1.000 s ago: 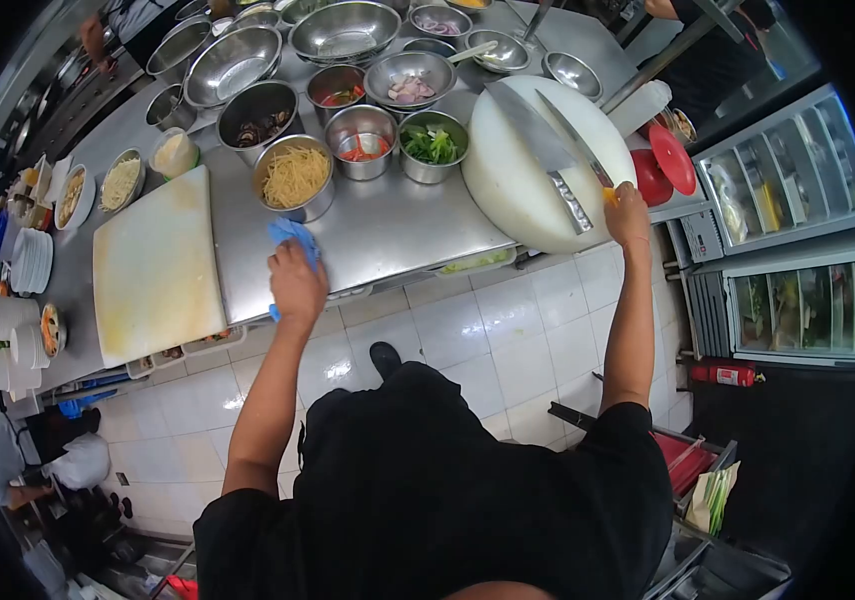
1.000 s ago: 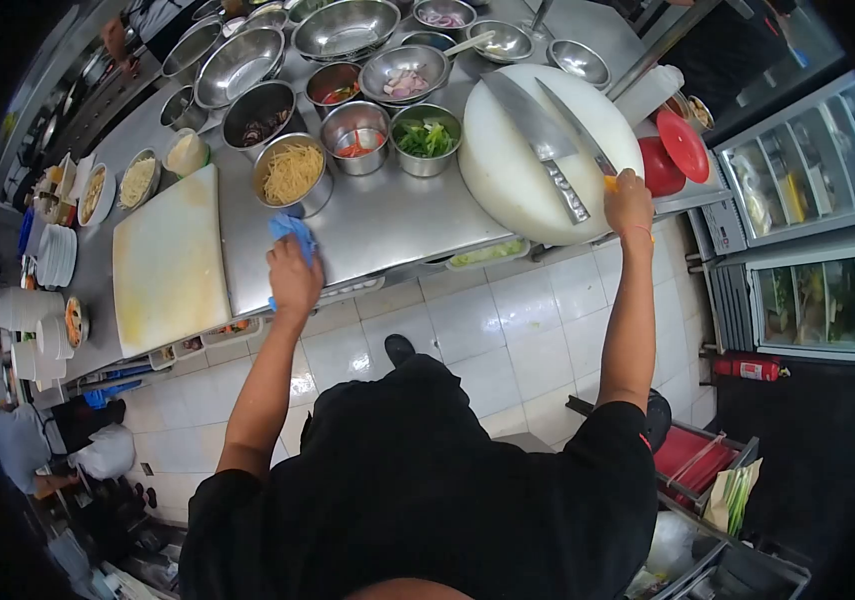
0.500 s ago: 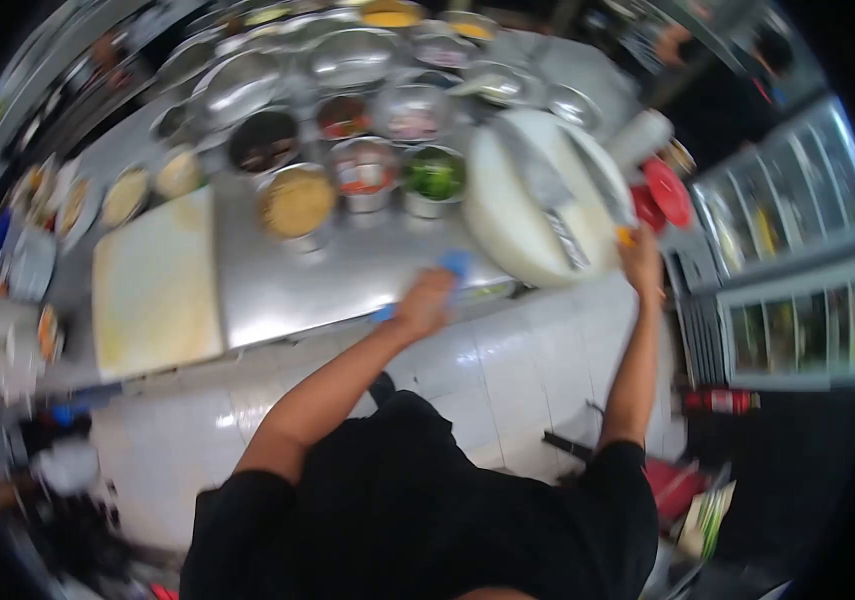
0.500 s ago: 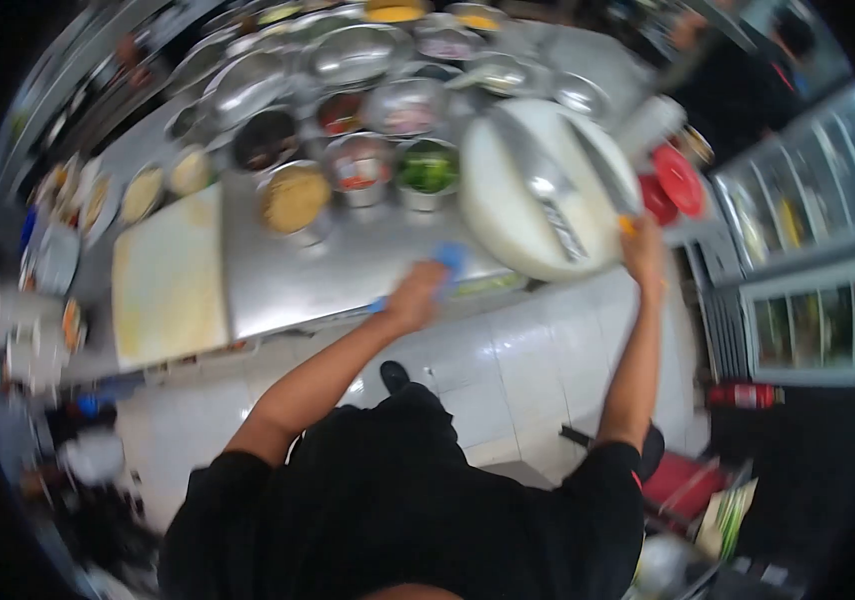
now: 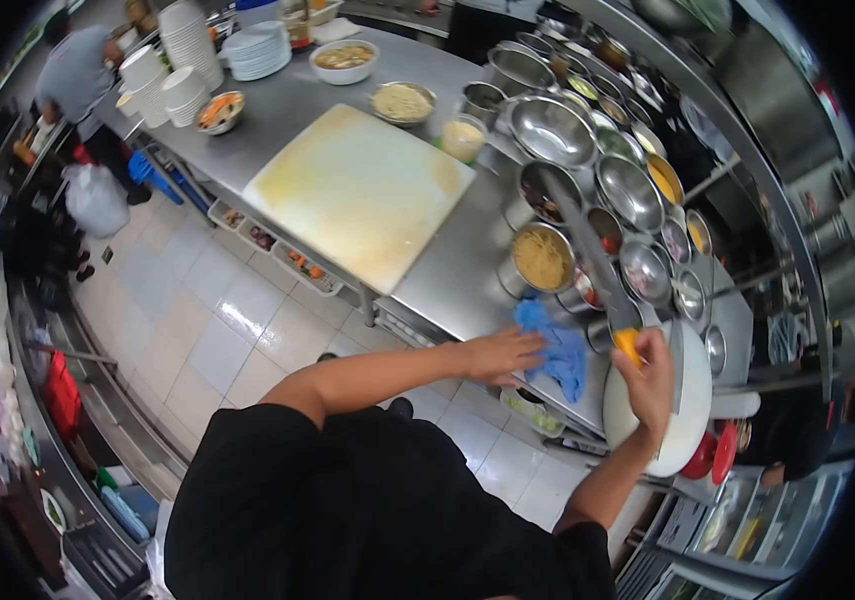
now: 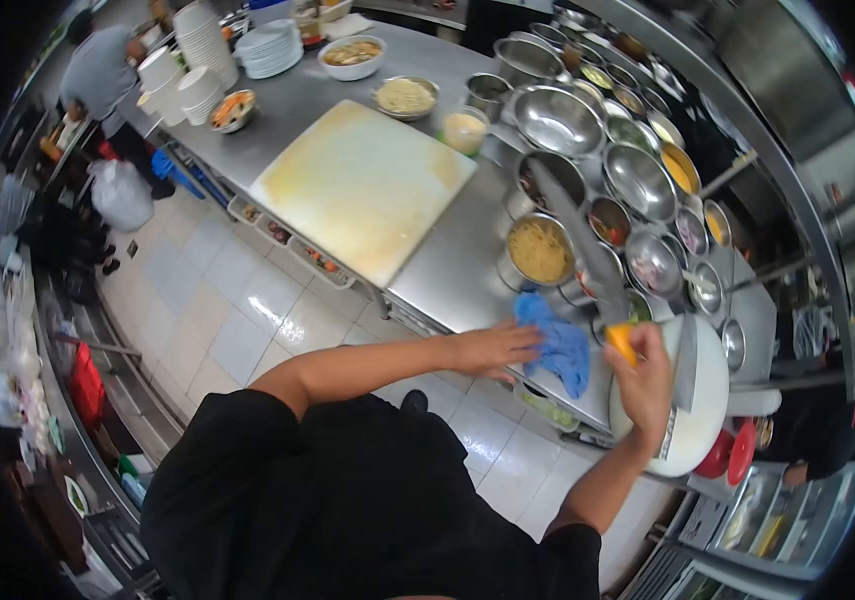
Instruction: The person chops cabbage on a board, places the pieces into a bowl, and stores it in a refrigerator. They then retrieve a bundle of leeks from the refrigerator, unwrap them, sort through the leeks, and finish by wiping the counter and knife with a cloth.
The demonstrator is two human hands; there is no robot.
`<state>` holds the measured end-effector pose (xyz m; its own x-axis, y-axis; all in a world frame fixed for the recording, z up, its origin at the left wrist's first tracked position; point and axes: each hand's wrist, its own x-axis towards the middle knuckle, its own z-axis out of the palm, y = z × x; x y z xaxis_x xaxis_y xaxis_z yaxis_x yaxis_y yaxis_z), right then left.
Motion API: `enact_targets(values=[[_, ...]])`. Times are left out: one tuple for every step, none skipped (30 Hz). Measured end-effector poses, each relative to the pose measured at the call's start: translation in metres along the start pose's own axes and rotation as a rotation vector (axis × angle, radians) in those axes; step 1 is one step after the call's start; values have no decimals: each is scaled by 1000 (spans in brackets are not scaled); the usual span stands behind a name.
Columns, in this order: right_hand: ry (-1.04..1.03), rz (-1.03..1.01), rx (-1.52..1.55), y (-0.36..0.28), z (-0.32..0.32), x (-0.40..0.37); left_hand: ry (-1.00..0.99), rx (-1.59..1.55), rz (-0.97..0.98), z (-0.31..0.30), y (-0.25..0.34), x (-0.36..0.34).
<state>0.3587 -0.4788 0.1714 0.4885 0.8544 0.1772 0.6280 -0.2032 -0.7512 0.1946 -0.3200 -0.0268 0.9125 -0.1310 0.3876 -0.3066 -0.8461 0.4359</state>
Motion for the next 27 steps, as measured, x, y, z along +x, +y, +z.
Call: enact_targets(values=[[-57,-45,6,4,32,24,38,-95,35,1,-3,-26],[-135,-67,-10,-9,65,46,95,-123,-42,-20,5,-52],[-173,-141,-26,-16,99,66,153,-153,-114,-43,13,-81],[-212,-217,-42,-20,136,86,257,-121,-189,-55,9,-114],[-240,-248,-17,-23,174,104,360,-86,-263,-71,1,-149],[-267,-277,7,-28,212,121,487,-53,-395,-89,-10,-185],[-290,-264,-14,-38,246,135,611,-30,-526,-104,-19,-221],[-306,-246,-39,-46,276,147,715,9,-710,-123,-28,-255],[-305,-246,-53,-49,303,157,863,-14,-867,-136,-38,-289],[-300,-254,-68,-52,327,167,947,37,-965,-146,-54,-326],[-295,-263,-83,-58,348,179,987,87,-1034,-164,-63,-355],[-283,-269,-169,-66,363,187,1007,150,-1039,-181,-70,-382],[-283,-262,-177,-69,376,194,1061,136,-1075,-191,-77,-404],[-283,-281,-232,-67,386,201,1111,122,-1113,-200,-82,-424],[-280,-295,-286,-69,393,206,1101,109,-1111,-211,-86,-439],[-332,-235,-313,-72,396,211,1079,110,-1152,-222,-90,-452],[-326,-221,-318,-81,396,216,1057,113,-1192,-230,-94,-464],[-397,-171,-368,-91,394,221,1049,78,-1210,-232,-103,-477],[-470,-123,-415,-98,392,225,1040,68,-1207,-232,-114,-485],[-493,-155,-463,-95,393,233,1041,-18,-1218,-233,-123,-494],[-506,-161,-461,-93,394,239,1048,-95,-1237,-238,-125,-502],[-326,-210,-385,-90,397,243,1057,-87,-1262,-241,-127,-509],[-150,-256,-300,-93,407,246,1076,-104,-1224,-250,-132,-506],[-175,-269,-289,-107,418,251,1095,-118,-1182,-258,-136,-504],[-222,-130,-103,-128,424,260,1107,-106,-1201,-266,-136,-502],[-263,12,79,-144,430,269,1113,-129,-1256,-275,-137,-499],[-274,4,82,-155,441,278,1117,-154,-1305,-282,-138,-499]])
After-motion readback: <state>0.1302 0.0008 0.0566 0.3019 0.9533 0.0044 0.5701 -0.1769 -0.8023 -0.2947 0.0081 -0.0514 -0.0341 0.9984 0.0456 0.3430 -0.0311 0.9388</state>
